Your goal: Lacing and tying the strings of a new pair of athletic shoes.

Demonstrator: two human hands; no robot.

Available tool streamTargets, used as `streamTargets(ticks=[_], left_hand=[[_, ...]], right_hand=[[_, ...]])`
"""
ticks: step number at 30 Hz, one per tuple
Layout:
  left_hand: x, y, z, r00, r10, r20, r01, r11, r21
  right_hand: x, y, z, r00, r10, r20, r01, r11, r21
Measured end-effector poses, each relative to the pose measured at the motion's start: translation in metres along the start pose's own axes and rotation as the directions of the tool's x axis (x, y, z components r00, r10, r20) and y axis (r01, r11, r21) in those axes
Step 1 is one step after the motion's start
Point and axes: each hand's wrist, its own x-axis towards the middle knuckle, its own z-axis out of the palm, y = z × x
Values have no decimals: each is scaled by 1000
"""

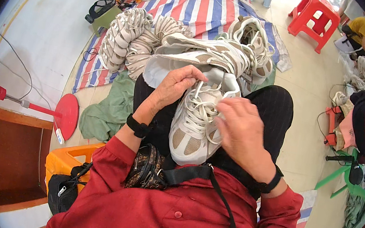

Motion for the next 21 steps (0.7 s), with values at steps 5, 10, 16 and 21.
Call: streamTargets(ticks=[5, 10, 16, 21], left_hand=[[-1, -4, 5, 999, 41, -13, -41, 999, 22], [-4, -3, 7, 999, 34, -17, -34, 999, 29], [-5, -3, 4, 998, 47, -30, -45, 996, 73], [-1, 5, 7, 995, 94, -32, -89, 988, 125]], right_hand=[[22, -14, 35, 978, -154, 143, 170, 980, -107], [18, -1, 56, 957, -214, 197, 250, 951, -183], [11, -16, 30, 963, -57, 265, 0, 978, 211], [-3, -4, 2, 946, 43, 322, -158, 928, 338]])
